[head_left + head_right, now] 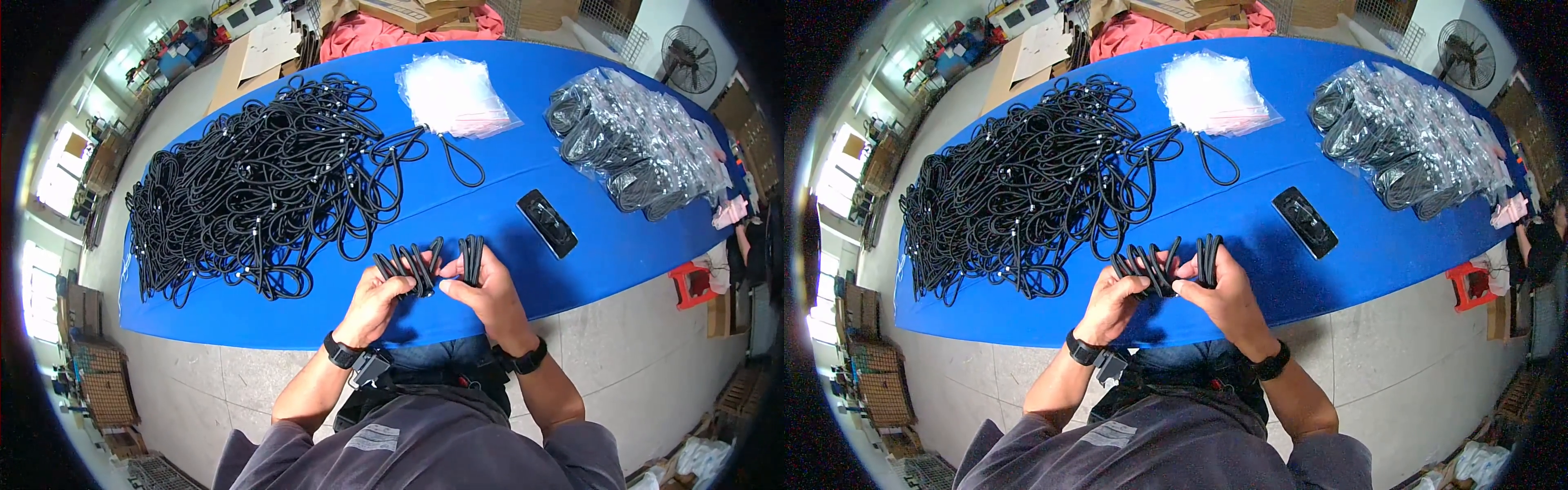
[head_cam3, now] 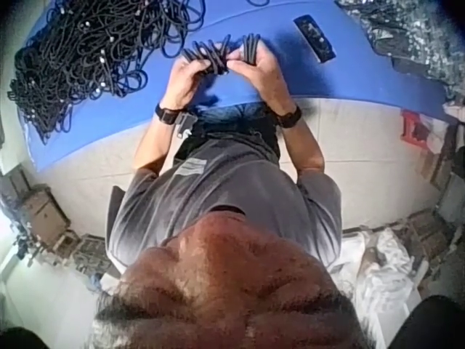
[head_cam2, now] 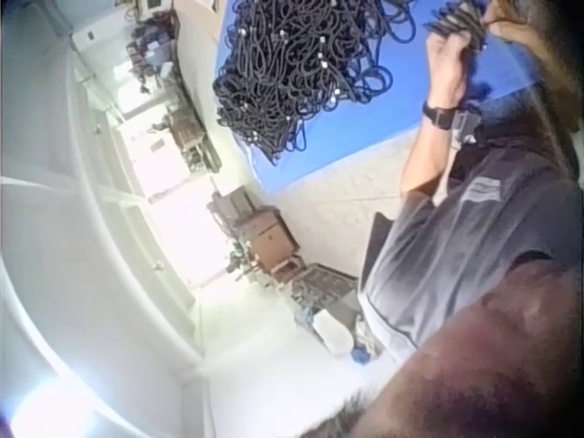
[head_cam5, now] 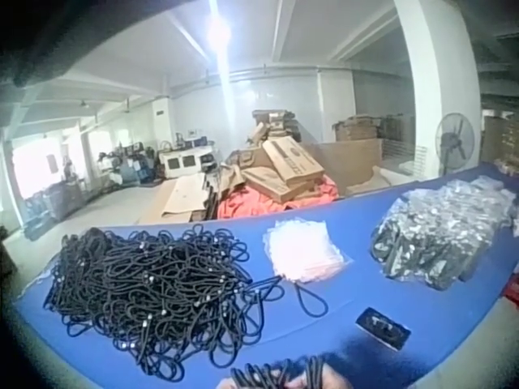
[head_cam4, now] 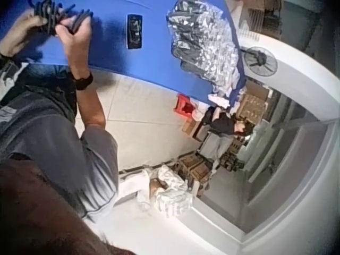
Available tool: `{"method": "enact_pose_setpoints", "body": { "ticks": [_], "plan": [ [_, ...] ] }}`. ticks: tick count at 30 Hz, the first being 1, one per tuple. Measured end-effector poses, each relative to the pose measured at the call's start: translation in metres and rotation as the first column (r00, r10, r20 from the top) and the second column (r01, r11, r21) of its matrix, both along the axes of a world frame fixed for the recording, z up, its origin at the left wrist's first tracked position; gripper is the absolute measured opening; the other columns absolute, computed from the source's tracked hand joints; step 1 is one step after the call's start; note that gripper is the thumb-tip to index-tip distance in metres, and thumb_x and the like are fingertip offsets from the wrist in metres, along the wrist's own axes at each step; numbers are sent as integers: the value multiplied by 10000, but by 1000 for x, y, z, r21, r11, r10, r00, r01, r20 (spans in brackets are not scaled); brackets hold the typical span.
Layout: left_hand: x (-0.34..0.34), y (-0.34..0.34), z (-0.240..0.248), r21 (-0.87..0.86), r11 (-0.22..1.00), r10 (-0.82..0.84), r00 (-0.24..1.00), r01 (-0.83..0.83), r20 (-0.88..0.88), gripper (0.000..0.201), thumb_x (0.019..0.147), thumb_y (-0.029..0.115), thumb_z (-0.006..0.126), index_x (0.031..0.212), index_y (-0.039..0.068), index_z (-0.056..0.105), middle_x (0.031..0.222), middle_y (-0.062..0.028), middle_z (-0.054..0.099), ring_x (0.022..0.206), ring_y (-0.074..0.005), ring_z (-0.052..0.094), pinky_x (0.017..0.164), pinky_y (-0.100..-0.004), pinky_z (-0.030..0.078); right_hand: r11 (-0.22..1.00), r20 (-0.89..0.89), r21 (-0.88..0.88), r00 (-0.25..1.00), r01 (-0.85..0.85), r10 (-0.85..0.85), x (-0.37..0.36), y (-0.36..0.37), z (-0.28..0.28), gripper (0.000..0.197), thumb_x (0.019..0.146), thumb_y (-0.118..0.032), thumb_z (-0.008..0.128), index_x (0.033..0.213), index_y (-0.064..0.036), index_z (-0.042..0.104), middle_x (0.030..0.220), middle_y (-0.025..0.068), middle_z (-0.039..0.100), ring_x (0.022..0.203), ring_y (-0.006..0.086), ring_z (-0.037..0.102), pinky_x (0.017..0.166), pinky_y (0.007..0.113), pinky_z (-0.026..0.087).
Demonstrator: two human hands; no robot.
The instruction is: The person gathers black cables from a pile, coils them together by hand, and places the bundle into a plastic bag. After sealing the bag, they set it aside with other packaged cables and reach for another plastic bag to repeat the process.
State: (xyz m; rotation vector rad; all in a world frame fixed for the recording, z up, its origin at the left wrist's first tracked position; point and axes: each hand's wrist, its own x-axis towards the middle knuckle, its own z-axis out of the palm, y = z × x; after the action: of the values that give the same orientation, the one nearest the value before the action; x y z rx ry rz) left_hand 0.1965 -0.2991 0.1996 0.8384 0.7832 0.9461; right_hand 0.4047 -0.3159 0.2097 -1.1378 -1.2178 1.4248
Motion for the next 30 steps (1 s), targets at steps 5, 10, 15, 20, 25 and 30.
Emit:
{"method": "enact_pose_setpoints", "body": {
  "ticks": [5,10,15,20,25,30],
  "plan": [
    [2,-2,-3,29,999,19,1000,-19,-14,353,853,9,574,1188,-46,671,1233,-142,682,1100,-210,649,1033,-351,455,995,19,95,1000,-15,13,-8,2,-10,306,841,27,711,1103,-16,558,1114,67,665,979,107,620,883,278,509],
    [1,-5,-5,67,997,-23,998,27,-57,363,858,10,574,1207,-39,664,1240,-151,675,1084,-207,651,1008,-335,468,994,28,105,999,-45,42,-10,0,-12,373,840,45,706,1173,-7,547,1160,58,647,988,98,615,868,264,525],
    [-6,-3,-10,15,996,-87,996,86,24,357,867,22,584,1210,-48,652,1263,-179,655,1111,-236,650,1009,-364,493,996,-100,42,991,-80,84,-7,-3,-19,417,846,49,686,1233,0,536,1187,66,646,1000,113,627,890,280,527],
    [-3,-1,2,-37,991,-117,970,128,214,355,868,4,583,1211,-55,653,1341,-197,603,1166,-266,625,1018,-383,503,985,-428,-86,898,-150,100,0,0,-2,383,858,38,645,1225,0,539,1178,76,645,1049,148,628,947,314,502],
    [-4,0,-5,24,987,-163,962,162,218,366,868,-1,584,1222,-61,651,1406,-216,551,1235,-283,589,1033,-400,497,992,-535,-41,841,-118,78,15,8,-22,365,858,21,607,1217,4,545,1192,108,647,1122,199,613,1026,364,457],
    [-6,-1,-14,24,995,-97,979,95,179,353,864,37,634,1210,-32,651,1357,-239,577,1260,-329,567,1045,-498,490,999,-538,-15,842,-49,33,21,10,-14,337,856,13,602,1190,4,563,1206,134,651,1135,222,610,1047,382,444]
  ]
}}
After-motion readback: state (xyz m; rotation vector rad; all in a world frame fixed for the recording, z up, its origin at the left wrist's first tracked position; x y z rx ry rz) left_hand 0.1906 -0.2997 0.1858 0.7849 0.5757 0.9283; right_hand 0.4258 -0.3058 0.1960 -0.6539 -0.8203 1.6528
